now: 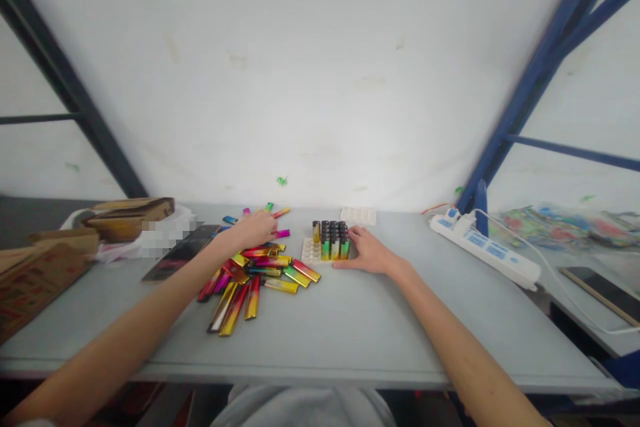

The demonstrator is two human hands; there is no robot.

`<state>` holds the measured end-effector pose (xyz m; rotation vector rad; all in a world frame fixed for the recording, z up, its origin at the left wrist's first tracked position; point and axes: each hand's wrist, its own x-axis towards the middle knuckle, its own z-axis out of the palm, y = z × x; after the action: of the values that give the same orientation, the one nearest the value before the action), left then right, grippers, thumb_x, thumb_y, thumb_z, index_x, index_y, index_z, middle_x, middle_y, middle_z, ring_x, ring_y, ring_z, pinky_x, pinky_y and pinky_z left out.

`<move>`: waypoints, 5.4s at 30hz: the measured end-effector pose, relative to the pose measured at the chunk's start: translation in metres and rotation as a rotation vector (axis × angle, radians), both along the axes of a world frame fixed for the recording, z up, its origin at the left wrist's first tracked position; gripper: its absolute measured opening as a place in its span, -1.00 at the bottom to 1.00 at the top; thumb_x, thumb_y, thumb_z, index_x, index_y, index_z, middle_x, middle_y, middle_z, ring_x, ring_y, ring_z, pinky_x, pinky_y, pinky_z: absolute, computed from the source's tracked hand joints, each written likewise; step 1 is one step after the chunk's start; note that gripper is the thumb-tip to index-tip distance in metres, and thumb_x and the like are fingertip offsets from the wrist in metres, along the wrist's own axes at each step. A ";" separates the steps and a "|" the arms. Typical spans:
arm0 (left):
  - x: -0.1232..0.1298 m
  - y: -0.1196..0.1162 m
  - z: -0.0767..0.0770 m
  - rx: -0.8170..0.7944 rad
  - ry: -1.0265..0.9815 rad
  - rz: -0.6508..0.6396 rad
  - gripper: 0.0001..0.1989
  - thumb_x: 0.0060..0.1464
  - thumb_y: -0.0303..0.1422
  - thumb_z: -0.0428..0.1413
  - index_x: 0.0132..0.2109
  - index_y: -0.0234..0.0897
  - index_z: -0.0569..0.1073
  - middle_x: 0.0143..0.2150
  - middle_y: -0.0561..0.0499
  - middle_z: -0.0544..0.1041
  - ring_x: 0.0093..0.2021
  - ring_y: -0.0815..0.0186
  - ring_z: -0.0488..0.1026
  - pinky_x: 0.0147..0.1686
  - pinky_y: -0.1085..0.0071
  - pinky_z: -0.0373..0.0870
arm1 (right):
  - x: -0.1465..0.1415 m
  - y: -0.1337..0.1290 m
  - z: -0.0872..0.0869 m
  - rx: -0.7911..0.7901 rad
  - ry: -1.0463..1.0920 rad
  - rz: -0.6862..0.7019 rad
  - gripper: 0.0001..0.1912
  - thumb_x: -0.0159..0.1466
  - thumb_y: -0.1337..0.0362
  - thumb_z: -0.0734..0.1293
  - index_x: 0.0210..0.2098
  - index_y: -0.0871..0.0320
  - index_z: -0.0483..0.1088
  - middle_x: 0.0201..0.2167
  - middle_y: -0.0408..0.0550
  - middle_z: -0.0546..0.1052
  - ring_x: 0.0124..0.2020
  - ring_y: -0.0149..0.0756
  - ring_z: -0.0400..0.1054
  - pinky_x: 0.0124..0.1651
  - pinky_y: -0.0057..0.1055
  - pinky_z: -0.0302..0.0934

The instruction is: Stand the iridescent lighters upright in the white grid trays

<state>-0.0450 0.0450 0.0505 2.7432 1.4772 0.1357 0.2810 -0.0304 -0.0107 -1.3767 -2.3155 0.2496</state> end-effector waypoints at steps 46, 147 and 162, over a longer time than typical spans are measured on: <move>0.044 -0.055 0.002 -0.858 -1.370 -0.099 -0.69 0.14 -0.12 0.17 -0.07 -0.11 0.30 -0.53 0.19 0.40 -0.72 0.52 0.07 -0.72 0.61 -0.07 | -0.001 -0.001 0.003 0.003 -0.009 0.009 -0.10 0.09 -0.30 0.44 0.17 0.24 0.38 0.10 0.23 0.44 0.11 0.12 0.33 0.22 0.03 0.23; 0.021 -0.031 0.002 -0.234 -0.307 -0.422 -0.74 0.07 -0.10 0.24 -0.28 -0.19 0.63 -0.42 0.03 0.55 -0.42 0.29 0.44 -0.38 0.45 0.25 | 0.000 0.000 0.005 0.012 -0.019 0.022 -0.17 0.09 -0.30 0.44 0.08 0.24 0.43 0.03 0.21 0.45 0.04 0.10 0.35 0.14 -0.01 0.27; 0.014 -0.040 0.017 -0.464 -0.537 -0.485 -0.78 0.08 -0.18 0.26 -0.16 -0.17 0.59 -0.04 -0.06 0.61 -0.01 0.16 0.53 0.01 0.33 0.38 | -0.001 0.000 0.006 0.008 -0.023 0.044 -0.17 0.10 -0.28 0.45 0.10 0.23 0.43 0.00 0.19 0.47 0.02 0.08 0.35 0.13 -0.01 0.26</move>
<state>-0.0312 0.0053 0.0673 2.3323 0.5997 0.4144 0.2799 -0.0303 -0.0047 -1.3333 -2.3652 0.2387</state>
